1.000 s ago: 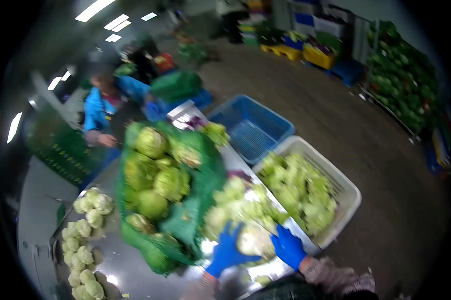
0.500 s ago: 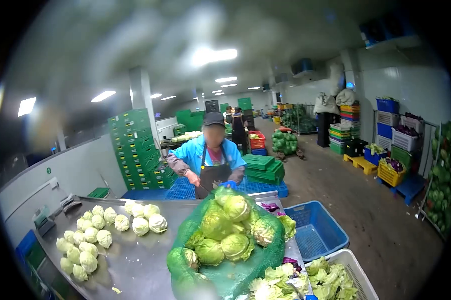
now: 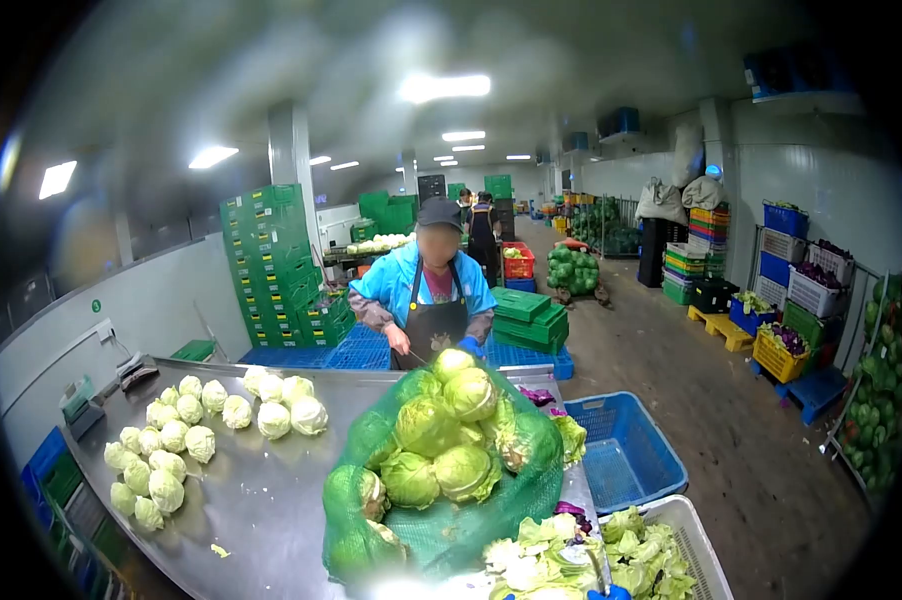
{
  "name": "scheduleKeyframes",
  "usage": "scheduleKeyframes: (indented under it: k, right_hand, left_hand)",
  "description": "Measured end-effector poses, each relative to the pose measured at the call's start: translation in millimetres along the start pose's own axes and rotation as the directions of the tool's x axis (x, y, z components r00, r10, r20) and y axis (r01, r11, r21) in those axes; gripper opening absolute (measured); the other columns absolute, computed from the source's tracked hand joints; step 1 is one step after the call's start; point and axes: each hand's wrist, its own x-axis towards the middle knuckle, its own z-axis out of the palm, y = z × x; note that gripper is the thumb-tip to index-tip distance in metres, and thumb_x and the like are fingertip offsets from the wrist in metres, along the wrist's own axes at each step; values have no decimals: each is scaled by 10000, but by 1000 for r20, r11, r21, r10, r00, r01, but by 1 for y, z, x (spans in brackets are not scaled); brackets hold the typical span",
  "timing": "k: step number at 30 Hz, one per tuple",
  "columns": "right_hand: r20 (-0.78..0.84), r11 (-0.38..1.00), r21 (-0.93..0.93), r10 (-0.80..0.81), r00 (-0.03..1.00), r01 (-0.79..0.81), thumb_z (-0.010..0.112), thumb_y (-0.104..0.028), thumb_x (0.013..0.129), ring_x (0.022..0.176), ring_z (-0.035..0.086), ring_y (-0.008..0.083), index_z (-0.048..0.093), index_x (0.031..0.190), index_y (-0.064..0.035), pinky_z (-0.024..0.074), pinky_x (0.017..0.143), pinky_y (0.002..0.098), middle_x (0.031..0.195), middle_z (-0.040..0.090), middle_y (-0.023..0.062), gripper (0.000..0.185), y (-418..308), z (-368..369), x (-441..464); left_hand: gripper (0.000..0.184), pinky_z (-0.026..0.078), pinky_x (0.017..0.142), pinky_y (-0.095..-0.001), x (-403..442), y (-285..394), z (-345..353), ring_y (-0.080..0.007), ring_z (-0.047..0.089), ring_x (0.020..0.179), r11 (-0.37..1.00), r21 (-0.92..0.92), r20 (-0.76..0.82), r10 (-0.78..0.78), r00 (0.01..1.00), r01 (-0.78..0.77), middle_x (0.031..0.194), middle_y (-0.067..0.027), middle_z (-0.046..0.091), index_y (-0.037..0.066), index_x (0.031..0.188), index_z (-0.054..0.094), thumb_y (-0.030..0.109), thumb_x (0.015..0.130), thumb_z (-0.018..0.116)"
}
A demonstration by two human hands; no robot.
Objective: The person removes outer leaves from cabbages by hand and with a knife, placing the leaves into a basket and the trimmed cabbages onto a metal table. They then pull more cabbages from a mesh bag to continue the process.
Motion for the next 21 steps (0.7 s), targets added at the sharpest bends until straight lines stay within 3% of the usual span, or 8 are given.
scheduleKeyframes:
  k: [1, 4, 7, 9, 12, 18, 19, 21]
  right_hand:
    - [-95, 865, -487, -190, 977, 121, 676, -248, 866, 398, 458, 160, 590, 785, -44, 400, 405, 338, 533, 518, 52, 236, -28, 13, -14]
    - [32, 724, -634, -324, 946, 270, 656, -278, 881, 416, 514, 198, 597, 728, -24, 418, 425, 358, 537, 549, 113, 302, -87, 33, -25]
    - [163, 548, -732, -435, 885, 404, 631, -308, 889, 534, 599, 257, 648, 839, -36, 482, 519, 407, 603, 593, 134, 277, -93, 42, -12]
    - [206, 275, -883, -499, 842, 379, 596, -326, 921, 577, 615, 270, 666, 885, -39, 503, 552, 433, 616, 610, 104, 297, -76, 34, 11]
    - [-42, 672, -687, -418, 907, 278, 715, -205, 738, 522, 597, 275, 600, 632, -4, 446, 512, 399, 582, 615, 144, 255, -27, -26, 89]
    - [14, 165, -971, -678, 735, 171, 735, -253, 771, 770, 649, 343, 660, 998, 10, 511, 668, 402, 888, 655, 183, 356, -39, -57, 75]
    - [22, 325, -896, -648, 761, 303, 739, -241, 786, 860, 640, 340, 641, 1108, 2, 517, 732, 398, 965, 638, 180, 415, -31, -57, 66]
    - [156, 426, -757, -618, 770, 495, 628, -248, 893, 961, 629, 377, 651, 1111, -42, 531, 794, 455, 1089, 633, 227, 300, -63, -2, -8]
  left_hand:
    - [1096, 427, 998, -542, 3, 4, -2, -470, 433, 1274, 1000, -26, -1, -15, 1000, 15, 1439, -294, 357, 31, 1420, 409, 562, 569, 849]
    - [1077, 394, 1028, -540, 40, 15, -21, -444, 380, 1328, 991, 60, 288, -134, 948, 122, 1448, -290, 355, 162, 1483, 371, 579, 595, 814]
    - [1062, 334, 1048, -578, 79, 11, -31, -459, 350, 1332, 926, 200, 458, 200, 866, -320, 1485, -264, 334, 216, 1495, 362, 625, 604, 771]
    - [1058, 301, 1059, -597, 81, 2, -19, -467, 332, 1341, 961, 65, 607, 176, 775, -269, 1488, -267, 329, 201, 1492, 362, 623, 610, 767]
    - [1060, 320, 1070, -560, 72, -11, -14, -473, 348, 1331, 982, -19, 563, 166, 810, -188, 1489, -274, 325, 163, 1475, 375, 627, 610, 774]
    - [1216, 362, 1077, -504, 77, 2, -27, -447, 429, 1294, 953, 92, 537, -292, 791, 290, 1460, -282, 366, 65, 1472, 334, 647, 525, 827]
    - [1220, 349, 1090, -490, 79, -4, -21, -423, 409, 1319, 938, 65, 509, -324, 797, 340, 1438, -268, 396, 53, 1468, 332, 634, 522, 838]
    - [854, 394, 1047, -405, 98, -35, -7, -304, 494, 1223, 896, -424, 502, 109, 858, 134, 1319, -150, 516, 74, 1360, 469, 463, 680, 810]
